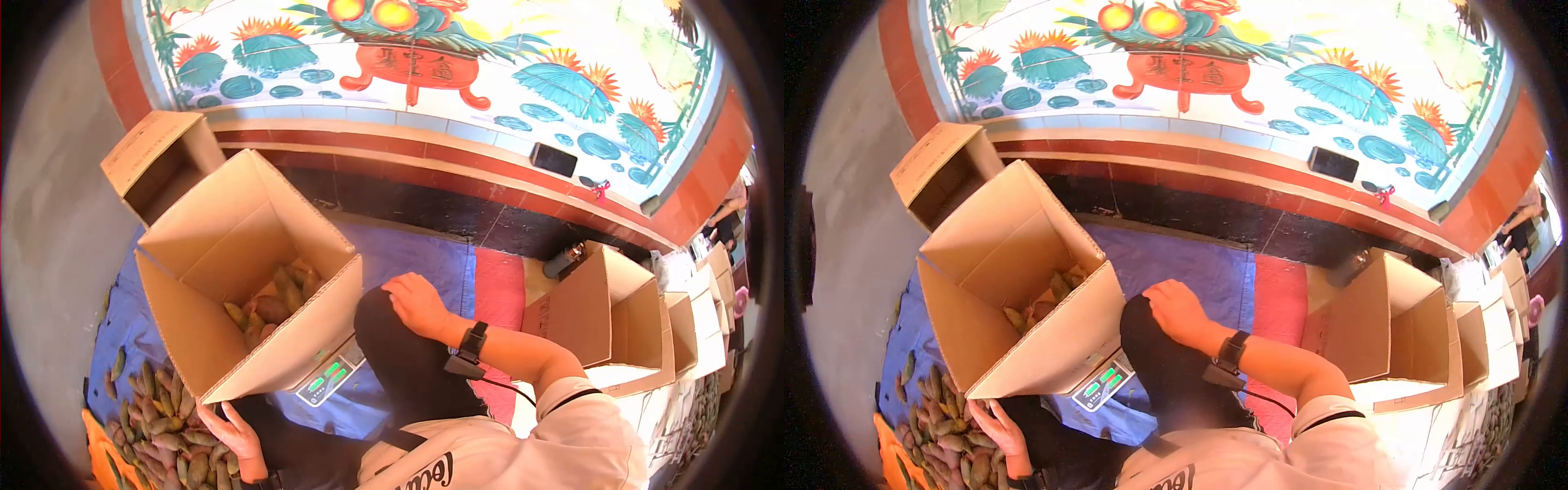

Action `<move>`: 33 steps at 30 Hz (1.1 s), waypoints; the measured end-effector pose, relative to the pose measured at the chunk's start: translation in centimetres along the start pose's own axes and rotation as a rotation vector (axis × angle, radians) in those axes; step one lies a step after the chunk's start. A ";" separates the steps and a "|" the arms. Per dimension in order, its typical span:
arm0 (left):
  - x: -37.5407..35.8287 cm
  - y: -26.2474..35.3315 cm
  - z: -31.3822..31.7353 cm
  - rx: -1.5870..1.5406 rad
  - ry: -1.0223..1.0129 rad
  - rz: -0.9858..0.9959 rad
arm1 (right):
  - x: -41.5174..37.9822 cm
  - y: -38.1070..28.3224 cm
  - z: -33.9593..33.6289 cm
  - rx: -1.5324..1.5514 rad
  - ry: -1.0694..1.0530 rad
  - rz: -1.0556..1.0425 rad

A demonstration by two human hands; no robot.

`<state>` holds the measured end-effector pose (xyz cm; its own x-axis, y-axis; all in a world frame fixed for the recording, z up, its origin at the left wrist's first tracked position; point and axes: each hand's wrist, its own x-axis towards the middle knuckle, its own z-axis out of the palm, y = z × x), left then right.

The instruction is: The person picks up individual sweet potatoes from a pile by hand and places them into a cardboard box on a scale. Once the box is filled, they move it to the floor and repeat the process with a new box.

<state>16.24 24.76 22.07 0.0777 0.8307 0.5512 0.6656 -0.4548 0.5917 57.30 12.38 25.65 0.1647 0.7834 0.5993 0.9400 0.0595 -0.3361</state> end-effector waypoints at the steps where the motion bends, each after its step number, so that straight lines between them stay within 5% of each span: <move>1: 0.0 0.3 0.0 -0.020 -0.010 0.005 | 0.0 0.0 0.0 0.016 -0.017 0.000; 33: -0.1 1.3 -0.3 0.140 0.027 0.067 | -0.7 0.4 0.0 -0.047 0.063 -0.073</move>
<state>16.88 23.95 22.97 0.1063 0.7902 0.6036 0.7571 -0.4579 0.4660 57.57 11.85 25.05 0.1125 0.7378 0.6656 0.9628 0.0847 -0.2567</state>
